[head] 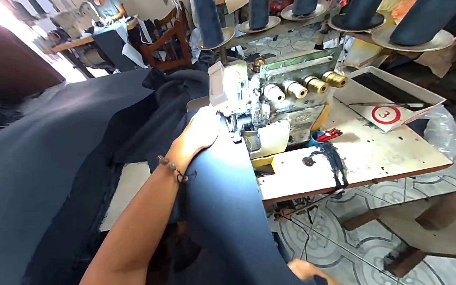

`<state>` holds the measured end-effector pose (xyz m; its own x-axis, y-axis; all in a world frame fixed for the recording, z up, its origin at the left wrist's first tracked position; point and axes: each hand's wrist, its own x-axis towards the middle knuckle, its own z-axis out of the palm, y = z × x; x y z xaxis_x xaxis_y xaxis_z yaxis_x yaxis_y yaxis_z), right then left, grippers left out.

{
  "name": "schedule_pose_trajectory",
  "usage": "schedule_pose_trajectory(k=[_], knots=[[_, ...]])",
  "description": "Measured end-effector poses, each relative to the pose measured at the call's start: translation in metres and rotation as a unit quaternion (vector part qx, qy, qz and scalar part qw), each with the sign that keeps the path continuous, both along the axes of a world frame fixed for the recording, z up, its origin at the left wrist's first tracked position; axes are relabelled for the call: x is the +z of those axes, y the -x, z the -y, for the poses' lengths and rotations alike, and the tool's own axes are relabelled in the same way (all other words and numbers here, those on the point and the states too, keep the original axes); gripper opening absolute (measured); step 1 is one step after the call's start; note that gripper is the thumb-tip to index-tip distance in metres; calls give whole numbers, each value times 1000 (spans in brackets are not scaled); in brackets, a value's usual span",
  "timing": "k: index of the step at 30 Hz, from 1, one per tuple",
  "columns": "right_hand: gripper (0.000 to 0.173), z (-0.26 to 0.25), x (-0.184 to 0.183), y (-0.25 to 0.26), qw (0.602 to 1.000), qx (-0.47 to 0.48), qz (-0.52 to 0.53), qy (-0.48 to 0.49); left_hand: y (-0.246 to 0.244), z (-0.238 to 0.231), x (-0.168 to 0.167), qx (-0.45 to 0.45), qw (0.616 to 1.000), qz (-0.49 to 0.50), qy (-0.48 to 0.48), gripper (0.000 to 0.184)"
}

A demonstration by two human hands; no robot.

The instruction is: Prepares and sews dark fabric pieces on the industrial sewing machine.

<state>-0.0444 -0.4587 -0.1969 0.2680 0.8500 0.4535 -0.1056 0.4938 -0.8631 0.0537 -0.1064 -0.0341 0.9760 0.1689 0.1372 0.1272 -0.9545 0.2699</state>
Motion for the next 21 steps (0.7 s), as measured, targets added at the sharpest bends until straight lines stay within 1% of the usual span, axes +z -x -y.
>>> schedule_pose_trajectory(k=[2,4,5,7,9,10,11,12,13,15,16,17,18,20,21], knots=[[18,-10,4,-4,999,-27,-34,19,-14,-13,-2,-7,1000,13,-20,39],[18,-22,9,-8,994,-82,-45,48,-30,-28,-1,-21,999,42,1,36],[18,-29,9,-9,990,-119,-41,57,-37,-33,-1,-15,999,45,13,41],[19,-45,8,-11,977,-201,-34,65,-53,-42,1,9,999,47,2,65],[19,-59,9,-17,964,-254,-38,71,-70,-50,-1,42,996,63,-48,83],[17,-66,12,-19,957,-274,-49,77,-80,-55,-2,60,991,74,-89,86],[15,-73,16,-21,951,-291,-60,81,-84,-57,0,75,986,82,-122,85],[15,-78,20,-23,947,-304,-68,83,-81,-52,6,88,983,86,-134,80],[15,-83,25,-25,942,-313,-79,86,-74,-46,13,94,983,98,-124,74],[16,-90,33,-28,936,-319,-112,96,-40,-31,21,91,985,136,-62,67],[16,-93,36,-30,935,-315,-131,99,-8,-17,24,82,985,151,-20,64],[16,-95,38,-32,935,-307,-148,99,33,0,21,75,984,159,26,64],[16,-97,39,-34,937,-298,-154,94,74,11,10,77,981,165,60,70],[16,-97,44,-41,947,-278,-137,88,152,27,-35,118,974,171,89,88],[15,-95,48,-45,951,-270,-119,98,185,33,-61,140,973,165,82,86]])
